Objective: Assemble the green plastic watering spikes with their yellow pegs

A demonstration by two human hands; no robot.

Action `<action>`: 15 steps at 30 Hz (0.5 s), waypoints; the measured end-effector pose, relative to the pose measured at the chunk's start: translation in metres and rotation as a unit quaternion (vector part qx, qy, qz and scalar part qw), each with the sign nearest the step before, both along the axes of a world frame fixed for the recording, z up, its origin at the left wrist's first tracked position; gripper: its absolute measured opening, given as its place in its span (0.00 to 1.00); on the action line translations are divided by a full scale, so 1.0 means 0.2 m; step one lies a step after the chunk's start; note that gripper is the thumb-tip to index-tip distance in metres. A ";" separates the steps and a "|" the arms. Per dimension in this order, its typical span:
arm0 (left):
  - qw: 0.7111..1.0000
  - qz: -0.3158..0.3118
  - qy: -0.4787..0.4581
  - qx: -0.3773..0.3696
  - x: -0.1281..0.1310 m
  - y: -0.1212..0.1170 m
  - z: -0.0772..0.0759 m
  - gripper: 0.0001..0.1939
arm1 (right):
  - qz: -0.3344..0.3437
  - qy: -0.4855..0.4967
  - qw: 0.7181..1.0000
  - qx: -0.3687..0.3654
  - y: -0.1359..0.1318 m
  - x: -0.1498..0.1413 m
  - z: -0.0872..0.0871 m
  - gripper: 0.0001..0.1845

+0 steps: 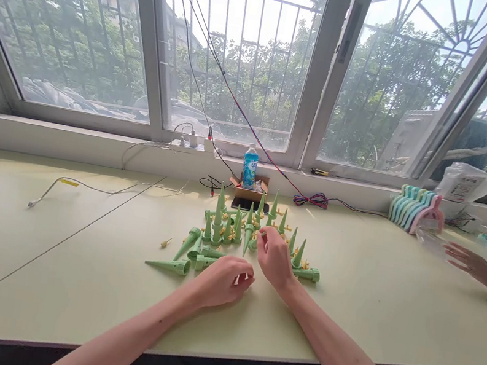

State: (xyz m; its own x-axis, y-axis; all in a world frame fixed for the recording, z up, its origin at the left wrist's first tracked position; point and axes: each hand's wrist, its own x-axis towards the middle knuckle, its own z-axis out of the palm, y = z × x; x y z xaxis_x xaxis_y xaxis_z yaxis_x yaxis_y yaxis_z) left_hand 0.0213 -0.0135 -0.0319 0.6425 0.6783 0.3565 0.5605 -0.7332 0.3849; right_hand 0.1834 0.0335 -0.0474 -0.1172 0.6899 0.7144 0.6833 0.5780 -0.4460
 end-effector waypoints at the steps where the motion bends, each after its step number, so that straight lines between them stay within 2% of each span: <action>1: 1.000 0.000 0.002 0.000 0.00 0.00 0.00 0.09 | -0.003 -0.003 1.000 0.003 0.00 0.00 0.00 0.09; 8: 1.000 0.001 0.013 0.005 0.00 0.00 -0.01 0.08 | -0.008 0.005 1.000 0.001 0.02 -0.02 0.00 0.10; 15: 1.000 0.003 0.016 0.003 0.00 0.00 0.00 0.08 | -0.002 0.033 0.999 -0.032 0.04 -0.02 -0.02 0.09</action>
State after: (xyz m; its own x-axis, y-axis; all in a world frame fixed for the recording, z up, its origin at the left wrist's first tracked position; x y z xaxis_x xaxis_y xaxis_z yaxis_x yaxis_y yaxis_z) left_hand 0.0218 -0.0136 -0.0329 0.6493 0.6799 0.3409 0.5767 -0.7323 0.3621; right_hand 0.1794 0.0408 -0.0512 -0.0692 0.7347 0.6748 0.6539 0.5443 -0.5255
